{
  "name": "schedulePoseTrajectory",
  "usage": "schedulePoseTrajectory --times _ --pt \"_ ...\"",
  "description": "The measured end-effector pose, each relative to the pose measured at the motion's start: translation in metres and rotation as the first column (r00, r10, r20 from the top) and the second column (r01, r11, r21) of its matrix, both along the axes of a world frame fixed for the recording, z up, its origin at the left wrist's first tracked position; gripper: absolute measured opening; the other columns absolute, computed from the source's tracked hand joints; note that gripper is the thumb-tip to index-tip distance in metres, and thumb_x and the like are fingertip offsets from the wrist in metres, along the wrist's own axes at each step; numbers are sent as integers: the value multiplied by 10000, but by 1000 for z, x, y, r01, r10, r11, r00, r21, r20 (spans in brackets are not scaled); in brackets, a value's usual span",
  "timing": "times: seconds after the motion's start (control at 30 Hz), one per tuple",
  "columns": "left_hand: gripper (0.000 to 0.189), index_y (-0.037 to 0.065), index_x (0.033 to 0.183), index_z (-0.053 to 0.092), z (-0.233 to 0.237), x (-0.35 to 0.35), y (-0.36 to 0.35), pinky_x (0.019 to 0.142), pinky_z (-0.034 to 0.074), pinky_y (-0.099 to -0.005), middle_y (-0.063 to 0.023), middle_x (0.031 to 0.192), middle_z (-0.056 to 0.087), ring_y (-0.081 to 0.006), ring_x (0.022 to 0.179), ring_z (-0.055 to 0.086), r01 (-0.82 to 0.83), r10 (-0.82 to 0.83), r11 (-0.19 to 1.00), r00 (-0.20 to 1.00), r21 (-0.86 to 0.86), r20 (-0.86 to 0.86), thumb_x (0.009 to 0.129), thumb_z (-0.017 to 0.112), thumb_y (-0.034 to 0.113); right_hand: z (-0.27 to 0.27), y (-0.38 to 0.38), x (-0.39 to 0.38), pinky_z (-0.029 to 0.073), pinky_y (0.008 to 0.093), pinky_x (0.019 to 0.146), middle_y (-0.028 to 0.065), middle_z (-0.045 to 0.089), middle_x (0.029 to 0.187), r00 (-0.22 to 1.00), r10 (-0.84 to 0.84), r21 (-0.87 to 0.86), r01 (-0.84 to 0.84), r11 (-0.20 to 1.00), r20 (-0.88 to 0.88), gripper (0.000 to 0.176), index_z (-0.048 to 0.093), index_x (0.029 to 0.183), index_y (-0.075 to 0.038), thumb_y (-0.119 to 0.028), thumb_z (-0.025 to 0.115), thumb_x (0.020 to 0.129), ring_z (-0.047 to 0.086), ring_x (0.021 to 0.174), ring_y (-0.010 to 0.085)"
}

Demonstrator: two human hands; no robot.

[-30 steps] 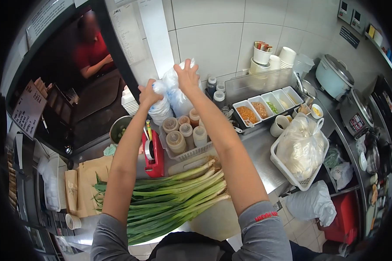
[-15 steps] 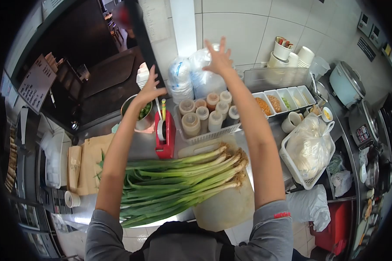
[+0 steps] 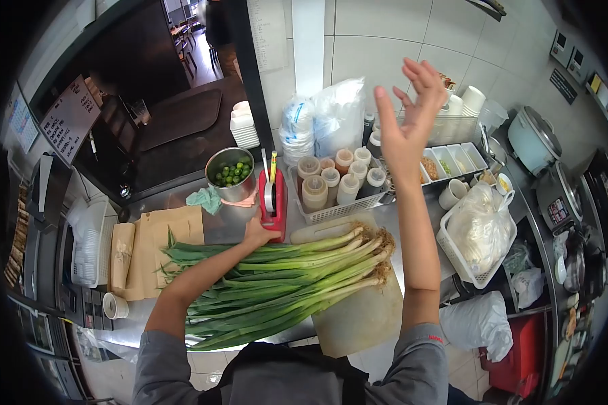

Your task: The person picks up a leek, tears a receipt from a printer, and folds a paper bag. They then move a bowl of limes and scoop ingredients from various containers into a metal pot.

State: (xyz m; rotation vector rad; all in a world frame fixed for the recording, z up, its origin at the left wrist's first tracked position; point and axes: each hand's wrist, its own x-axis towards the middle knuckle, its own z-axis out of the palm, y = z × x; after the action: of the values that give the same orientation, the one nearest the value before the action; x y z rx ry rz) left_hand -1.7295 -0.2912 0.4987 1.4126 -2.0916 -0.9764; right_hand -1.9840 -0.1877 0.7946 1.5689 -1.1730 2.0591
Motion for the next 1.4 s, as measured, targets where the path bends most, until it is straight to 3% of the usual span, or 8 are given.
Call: schedulePoseTrajectory --times 0.4,0.57,0.67,0.8,0.87,1.1,1.3,1.4 --pt "961 -39 1233 337 -33 -53 -64 817 481 -397 -236 1043 584 -366 943 587 -102 105 991 994 -89 30 467 810 298 -14 42 1 396 323 889 107 334 1271 999 23 43 -25 999 35 415 434 1169 -52 -27 600 789 442 1133 199" --pt "868 -23 1210 380 -49 -40 -89 793 491 -379 -182 1050 582 -288 928 590 105 -69 976 981 190 -184 510 809 259 -26 30 57 416 320 864 114 436 1196 987 156 251 -160 955 37 389 472 1151 -45 -54 601 783 476 1096 201" --pt "575 19 1172 435 -10 -11 -86 759 503 -396 -106 975 595 -238 866 593 227 95 768 884 598 -458 702 720 187 -61 15 82 446 320 805 158 587 1007 884 311 572 -61 818 -349 183 571 990 14 -36 530 818 571 922 248" --pt "648 32 1304 266 28 45 -116 815 512 -424 -249 1128 453 -349 961 550 298 564 508 593 808 -574 792 621 208 -164 -43 144 452 460 746 268 583 878 687 701 974 44 223 -192 198 570 916 50 -76 490 786 577 863 405" --pt "599 20 1318 221 45 48 -117 834 517 -431 -312 1224 344 -400 999 529 281 790 442 329 852 -518 837 550 160 -201 -75 171 449 467 767 302 578 905 714 679 985 134 104 -169 216 574 931 44 -85 476 789 568 900 421" --pt "583 -44 1317 118 14 54 -178 815 539 -459 -319 1341 130 -491 1069 451 216 896 299 273 930 -351 769 301 -122 -351 -215 186 450 463 854 273 471 1166 1000 30 985 -1 175 -5 469 366 1239 27 -60 510 801 525 1021 423" --pt "549 -88 1284 133 66 89 -153 894 488 -477 -319 1319 202 -526 1081 422 290 615 659 322 694 -719 764 307 -117 -356 -241 200 466 432 852 232 492 1159 949 -295 892 226 392 -110 338 465 1149 3 -59 501 819 541 1031 379" --pt "518 -113 1266 124 76 100 -153 903 481 -471 -333 1303 213 -512 1086 429 305 595 662 340 684 -728 785 316 -95 -372 -270 192 486 455 768 221 612 907 962 -272 979 72 190 -18 325 569 1055 9 -243 500 862 590 878 418"
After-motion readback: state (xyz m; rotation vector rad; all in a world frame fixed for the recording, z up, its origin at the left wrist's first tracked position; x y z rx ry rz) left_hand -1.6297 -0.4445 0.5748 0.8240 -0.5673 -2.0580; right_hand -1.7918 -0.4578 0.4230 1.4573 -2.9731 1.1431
